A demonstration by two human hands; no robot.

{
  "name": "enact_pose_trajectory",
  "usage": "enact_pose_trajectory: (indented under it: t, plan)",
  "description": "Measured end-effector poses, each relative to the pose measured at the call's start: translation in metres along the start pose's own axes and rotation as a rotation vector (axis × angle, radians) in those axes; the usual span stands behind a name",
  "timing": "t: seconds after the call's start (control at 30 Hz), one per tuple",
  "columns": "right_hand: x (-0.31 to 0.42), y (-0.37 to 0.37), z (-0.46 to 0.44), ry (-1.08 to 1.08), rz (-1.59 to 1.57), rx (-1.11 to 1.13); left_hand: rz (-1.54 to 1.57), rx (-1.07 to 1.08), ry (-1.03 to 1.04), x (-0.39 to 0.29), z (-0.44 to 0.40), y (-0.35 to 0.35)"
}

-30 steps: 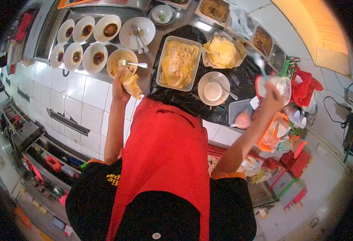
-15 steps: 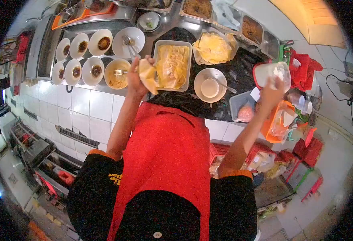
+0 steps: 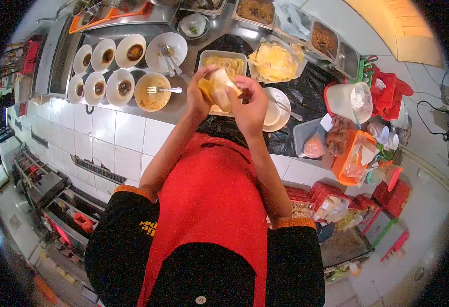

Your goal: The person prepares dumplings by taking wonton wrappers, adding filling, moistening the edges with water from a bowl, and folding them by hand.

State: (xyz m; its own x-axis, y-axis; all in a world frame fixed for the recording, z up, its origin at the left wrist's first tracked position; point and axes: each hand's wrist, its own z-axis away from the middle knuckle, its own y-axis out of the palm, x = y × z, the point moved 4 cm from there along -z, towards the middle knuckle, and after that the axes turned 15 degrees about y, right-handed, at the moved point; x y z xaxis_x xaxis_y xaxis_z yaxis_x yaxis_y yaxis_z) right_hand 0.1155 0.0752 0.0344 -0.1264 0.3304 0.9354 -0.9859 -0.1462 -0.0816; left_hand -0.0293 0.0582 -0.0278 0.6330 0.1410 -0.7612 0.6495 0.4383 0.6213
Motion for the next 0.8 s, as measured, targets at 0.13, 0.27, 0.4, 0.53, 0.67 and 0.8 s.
enact_pose_trajectory:
  t: [0.13, 0.27, 0.4, 0.53, 0.67, 0.8]
  plan:
    - [0.033, 0.024, 0.024, -0.462, 0.261, -0.102, 0.42, 0.035, -0.221, 0.01, 0.0, 0.008]
    - [0.045, 0.051, 0.051, -0.419, 0.464, 0.104, 0.872, 0.301, -0.254, 0.028, -0.003, 0.007]
    - [0.045, 0.015, 0.039, -0.359, 0.356, 0.04, 0.869, 0.397, -0.216, 0.0, 0.003, 0.023]
    - [0.053, 0.002, 0.019, -0.426, 0.605, -0.036, 0.769, 0.416, -0.195, -0.008, 0.009, 0.035]
    - [0.047, 0.005, 0.015, -0.412, 0.701, 0.001, 0.79, 0.38, -0.215, -0.004, 0.01, 0.035]
    - [0.047, 0.01, 0.023, -0.553, 0.593, -0.071, 0.709, 0.39, -0.174, 0.002, 0.006, 0.024]
